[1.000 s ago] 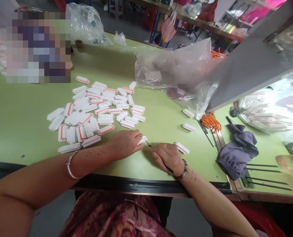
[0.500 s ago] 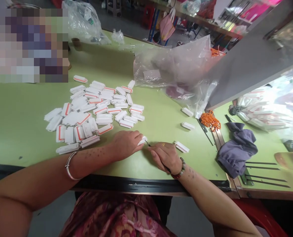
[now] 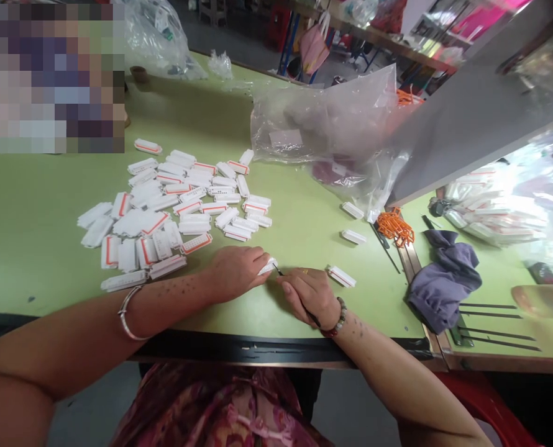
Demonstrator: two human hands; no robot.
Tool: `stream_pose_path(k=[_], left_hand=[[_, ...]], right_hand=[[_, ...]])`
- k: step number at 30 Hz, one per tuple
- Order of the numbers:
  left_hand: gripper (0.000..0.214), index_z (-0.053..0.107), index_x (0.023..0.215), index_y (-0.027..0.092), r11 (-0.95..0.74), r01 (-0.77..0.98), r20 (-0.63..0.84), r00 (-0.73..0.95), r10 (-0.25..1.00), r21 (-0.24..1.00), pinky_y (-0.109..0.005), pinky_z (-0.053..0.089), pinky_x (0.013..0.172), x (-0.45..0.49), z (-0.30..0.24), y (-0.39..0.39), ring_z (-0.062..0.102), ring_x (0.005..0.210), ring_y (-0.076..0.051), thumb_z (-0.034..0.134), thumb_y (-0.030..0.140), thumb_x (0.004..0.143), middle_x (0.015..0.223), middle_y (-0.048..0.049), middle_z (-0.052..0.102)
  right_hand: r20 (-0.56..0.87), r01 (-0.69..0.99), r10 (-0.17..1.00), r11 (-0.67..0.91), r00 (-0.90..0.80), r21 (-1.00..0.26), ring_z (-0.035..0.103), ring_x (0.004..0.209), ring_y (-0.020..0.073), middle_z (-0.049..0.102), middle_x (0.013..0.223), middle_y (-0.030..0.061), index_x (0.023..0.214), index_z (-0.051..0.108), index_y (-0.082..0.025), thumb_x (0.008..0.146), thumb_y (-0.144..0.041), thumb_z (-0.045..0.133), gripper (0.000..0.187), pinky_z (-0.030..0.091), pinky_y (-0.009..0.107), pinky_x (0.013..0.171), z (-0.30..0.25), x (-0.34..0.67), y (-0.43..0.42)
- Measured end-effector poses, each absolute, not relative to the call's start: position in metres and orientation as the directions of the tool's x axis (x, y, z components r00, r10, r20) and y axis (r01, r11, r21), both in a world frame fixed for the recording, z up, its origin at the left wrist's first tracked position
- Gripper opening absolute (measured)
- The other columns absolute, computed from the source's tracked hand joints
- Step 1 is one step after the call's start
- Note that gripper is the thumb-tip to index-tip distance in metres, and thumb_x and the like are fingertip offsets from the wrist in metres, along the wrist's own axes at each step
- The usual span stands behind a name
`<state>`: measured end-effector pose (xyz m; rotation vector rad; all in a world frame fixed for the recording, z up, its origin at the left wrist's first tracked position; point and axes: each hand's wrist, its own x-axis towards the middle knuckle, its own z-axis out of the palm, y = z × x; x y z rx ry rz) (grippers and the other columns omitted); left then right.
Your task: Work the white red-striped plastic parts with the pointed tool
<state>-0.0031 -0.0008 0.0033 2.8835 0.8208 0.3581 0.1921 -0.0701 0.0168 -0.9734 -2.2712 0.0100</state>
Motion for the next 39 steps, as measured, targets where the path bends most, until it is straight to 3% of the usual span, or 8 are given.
stream_pose_path(k=[8,12,17,19,22,29,35,39], left_hand=[[0.023,0.062,0.09,0.017,-0.829,0.515,0.202,0.808,0.554,0.217,-0.027,0.035,0.055,-0.005,0.002,0.004,0.056,0.065,-0.014,0.052,0.037,0.093,0.077,-0.0018,0.061],[0.019,0.062,0.097,0.018,-0.838,0.511,0.194,0.817,0.543,0.192,-0.026,0.036,0.056,-0.008,0.004,0.004,0.056,0.067,-0.015,0.052,0.034,0.093,0.08,-0.0017,0.062],[0.021,0.061,0.102,0.015,-0.835,0.549,0.239,0.807,0.54,0.031,-0.028,0.039,0.059,-0.01,0.006,0.011,0.056,0.076,-0.019,0.05,0.031,0.094,0.088,-0.007,0.061],[0.023,0.06,0.108,0.013,-0.811,0.586,0.292,0.777,0.558,-0.008,-0.03,0.042,0.063,-0.01,0.007,0.016,0.057,0.082,-0.021,0.046,0.026,0.096,0.091,-0.0101,0.062],[0.029,0.056,0.121,0.013,-0.782,0.623,0.395,0.722,0.568,-0.016,-0.036,0.044,0.071,-0.009,0.009,0.02,0.056,0.089,-0.025,0.044,0.019,0.095,0.101,-0.015,0.061],[0.024,0.062,0.114,0.017,-0.879,0.476,0.539,0.749,0.385,-0.035,-0.041,0.04,0.083,-0.008,0.01,0.011,0.051,0.106,-0.028,0.05,0.022,0.093,0.114,-0.0131,0.059],[0.018,0.064,0.101,0.015,-0.915,0.401,0.485,0.792,0.371,0.045,-0.04,0.041,0.084,-0.01,0.007,0.013,0.052,0.1,-0.027,0.05,0.019,0.092,0.104,-0.0117,0.06],[0.016,0.064,0.099,0.016,-0.926,0.362,0.455,0.81,0.371,0.111,-0.039,0.041,0.084,-0.01,0.006,0.013,0.052,0.097,-0.024,0.05,0.018,0.092,0.101,-0.0097,0.061]], right_hand=[[0.617,0.599,0.631,0.741,-0.47,-0.303,0.063,0.063,0.0141,0.068,0.071,0.0033,0.094,0.061,-0.016,0.097,-0.018,0.038,0.023,0.049,0.027,0.059,0.019,0.202,-0.067],[0.668,0.684,0.627,0.69,-0.4,-0.237,0.062,0.062,0.0149,0.067,0.07,0.0041,0.094,0.061,-0.017,0.098,-0.023,0.038,0.025,0.048,0.027,0.058,0.027,0.222,-0.065],[0.696,0.959,0.718,0.197,0.002,-0.206,0.063,0.062,0.0148,0.068,0.071,0.0048,0.088,0.065,-0.018,0.097,-0.026,0.046,0.022,0.045,0.026,0.06,0.036,0.272,-0.057],[0.711,0.978,0.684,-0.014,0.163,-0.21,0.064,0.069,0.0175,0.07,0.078,0.0068,0.09,0.066,-0.018,0.097,-0.03,0.045,0.025,0.047,0.028,0.065,0.036,0.293,-0.053],[0.651,0.966,0.716,-0.152,0.254,-0.209,0.064,0.091,0.0237,0.071,0.096,0.0097,0.104,0.066,-0.019,0.096,-0.037,0.043,0.03,0.049,0.036,0.08,0.029,0.316,-0.047],[0.429,0.983,0.888,-0.117,0.166,-0.138,0.046,0.127,0.0326,0.058,0.132,0.0149,0.136,0.048,-0.016,0.092,-0.048,0.049,0.055,0.04,0.05,0.102,0.004,0.33,-0.015],[0.36,0.991,0.931,-0.018,0.066,-0.135,0.048,0.12,0.0322,0.058,0.129,0.0166,0.127,0.057,-0.014,0.094,-0.038,0.045,0.043,0.042,0.049,0.1,0.0,0.318,0.01],[0.389,0.956,0.91,0.23,-0.144,-0.184,0.051,0.114,0.0284,0.06,0.122,0.0133,0.121,0.061,-0.018,0.095,-0.034,0.045,0.035,0.046,0.047,0.097,0.003,0.288,-0.005]])
